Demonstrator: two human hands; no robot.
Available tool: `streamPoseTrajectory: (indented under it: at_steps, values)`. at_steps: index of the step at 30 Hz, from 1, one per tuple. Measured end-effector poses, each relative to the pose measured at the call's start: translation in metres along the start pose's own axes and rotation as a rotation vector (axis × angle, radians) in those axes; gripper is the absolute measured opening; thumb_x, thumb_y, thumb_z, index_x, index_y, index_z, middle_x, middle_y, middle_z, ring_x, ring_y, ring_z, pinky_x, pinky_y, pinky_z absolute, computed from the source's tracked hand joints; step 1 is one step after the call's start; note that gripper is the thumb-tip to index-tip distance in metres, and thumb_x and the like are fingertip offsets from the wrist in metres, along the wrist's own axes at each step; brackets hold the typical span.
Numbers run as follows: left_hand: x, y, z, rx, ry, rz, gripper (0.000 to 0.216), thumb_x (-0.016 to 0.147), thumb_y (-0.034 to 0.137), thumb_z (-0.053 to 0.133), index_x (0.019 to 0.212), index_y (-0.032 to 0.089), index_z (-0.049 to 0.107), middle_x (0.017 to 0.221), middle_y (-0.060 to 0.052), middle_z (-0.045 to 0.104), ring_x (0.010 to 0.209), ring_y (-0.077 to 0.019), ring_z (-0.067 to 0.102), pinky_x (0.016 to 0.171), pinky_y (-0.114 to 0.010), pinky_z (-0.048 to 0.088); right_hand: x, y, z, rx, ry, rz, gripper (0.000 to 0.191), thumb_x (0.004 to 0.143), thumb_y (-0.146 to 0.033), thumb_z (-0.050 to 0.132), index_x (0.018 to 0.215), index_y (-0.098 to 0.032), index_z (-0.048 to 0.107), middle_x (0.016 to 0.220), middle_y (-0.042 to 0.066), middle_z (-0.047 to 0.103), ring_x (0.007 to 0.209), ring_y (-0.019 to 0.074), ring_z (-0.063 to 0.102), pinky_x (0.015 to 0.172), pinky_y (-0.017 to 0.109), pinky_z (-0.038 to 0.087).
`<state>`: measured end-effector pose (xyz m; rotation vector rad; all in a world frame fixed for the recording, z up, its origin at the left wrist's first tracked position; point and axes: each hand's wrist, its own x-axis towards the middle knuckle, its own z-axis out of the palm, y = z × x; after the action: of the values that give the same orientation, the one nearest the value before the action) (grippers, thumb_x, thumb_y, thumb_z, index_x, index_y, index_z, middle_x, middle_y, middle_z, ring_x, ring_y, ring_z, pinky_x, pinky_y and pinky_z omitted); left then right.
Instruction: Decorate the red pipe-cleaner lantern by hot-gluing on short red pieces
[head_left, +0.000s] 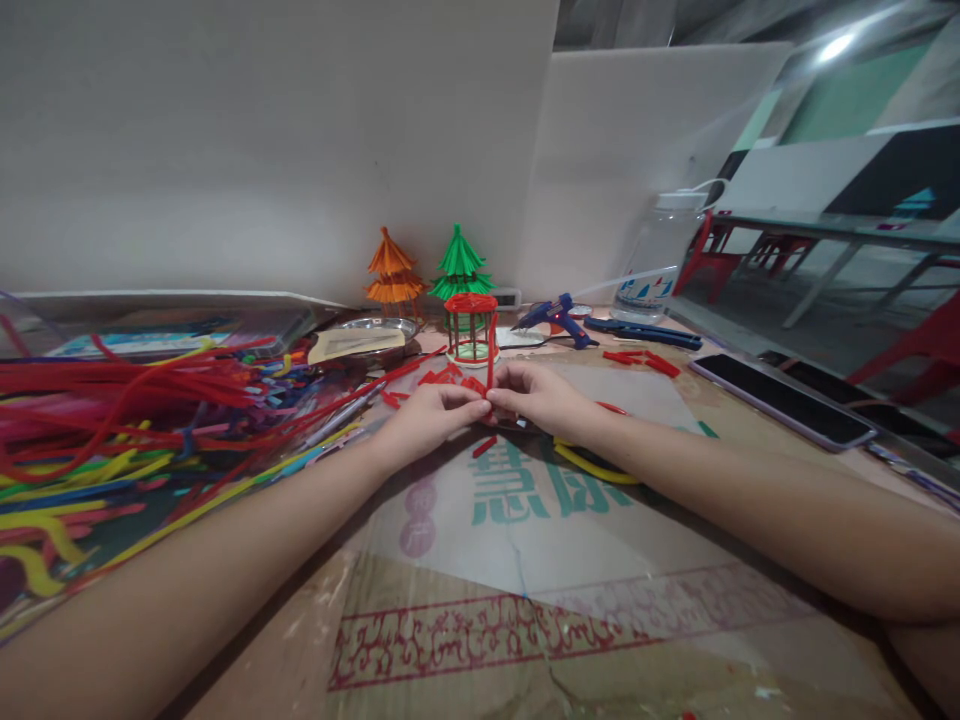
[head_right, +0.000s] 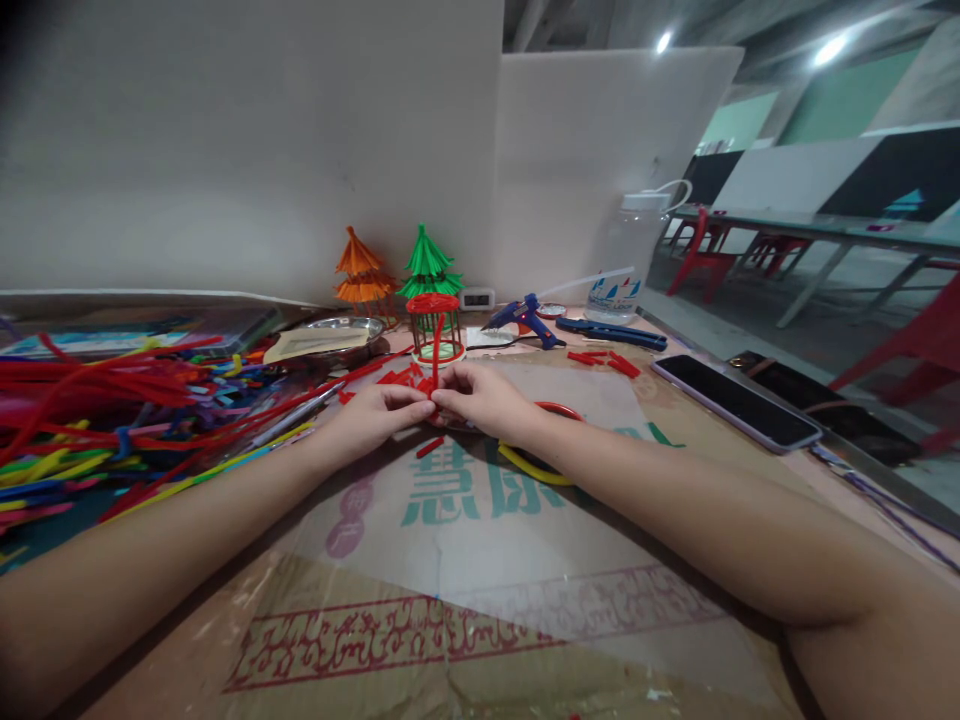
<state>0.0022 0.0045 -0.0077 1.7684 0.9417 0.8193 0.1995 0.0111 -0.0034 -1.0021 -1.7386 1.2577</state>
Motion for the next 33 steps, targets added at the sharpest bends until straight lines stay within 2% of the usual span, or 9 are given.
streamPoseTrajectory:
  at_steps: [10, 15, 22, 28, 33]
  values:
    - [0.001, -0.003, 0.002, 0.021, 0.025, -0.010, 0.022, 0.083, 0.037, 0.069, 0.083, 0.016, 0.079, 0.086, -0.005, 0.081, 0.077, -0.0177, 0.071, 0.075, -0.027, 0.052, -0.002, -0.004, 0.001, 0.003, -0.010, -0.006, 0.016, 0.079, -0.028, 0.071, 0.084, -0.020, 0.057, 0.067, -0.003, 0.068, 0.059, 0.0127, 0.061, 0.054, 0.024, 0.043]
    - [0.001, -0.004, 0.001, 0.056, 0.022, -0.003, 0.024, 0.083, 0.038, 0.068, 0.082, 0.017, 0.079, 0.085, -0.004, 0.081, 0.075, -0.0171, 0.071, 0.071, -0.026, 0.051, -0.003, -0.004, 0.001, 0.003, -0.020, -0.008, 0.018, 0.078, -0.030, 0.072, 0.082, -0.020, 0.058, 0.068, -0.002, 0.069, 0.060, 0.0128, 0.061, 0.056, 0.024, 0.044]
    - [-0.001, -0.005, 0.005, 0.100, 0.012, -0.033, 0.023, 0.081, 0.037, 0.067, 0.085, 0.017, 0.079, 0.087, -0.005, 0.081, 0.078, -0.0201, 0.072, 0.074, -0.028, 0.052, -0.004, -0.008, 0.003, -0.065, -0.019, -0.006, 0.018, 0.078, -0.034, 0.072, 0.077, -0.019, 0.061, 0.066, -0.002, 0.067, 0.058, 0.0118, 0.059, 0.053, 0.023, 0.042]
    - [0.002, -0.009, 0.001, 0.082, -0.003, 0.027, 0.032, 0.084, 0.044, 0.063, 0.087, 0.016, 0.079, 0.088, -0.007, 0.080, 0.079, -0.0205, 0.071, 0.074, -0.029, 0.051, -0.003, -0.008, 0.000, -0.020, -0.027, -0.008, 0.026, 0.078, -0.041, 0.075, 0.074, -0.019, 0.061, 0.062, -0.002, 0.067, 0.055, 0.0110, 0.057, 0.053, 0.023, 0.043]
    - [0.005, -0.011, -0.001, 0.000, 0.003, 0.056, 0.027, 0.082, 0.036, 0.060, 0.082, 0.016, 0.080, 0.088, -0.007, 0.080, 0.085, -0.0214, 0.071, 0.082, -0.030, 0.052, -0.003, -0.006, 0.000, 0.016, -0.019, -0.015, 0.027, 0.076, -0.042, 0.078, 0.078, -0.018, 0.064, 0.064, -0.002, 0.068, 0.055, 0.0112, 0.059, 0.054, 0.024, 0.044]
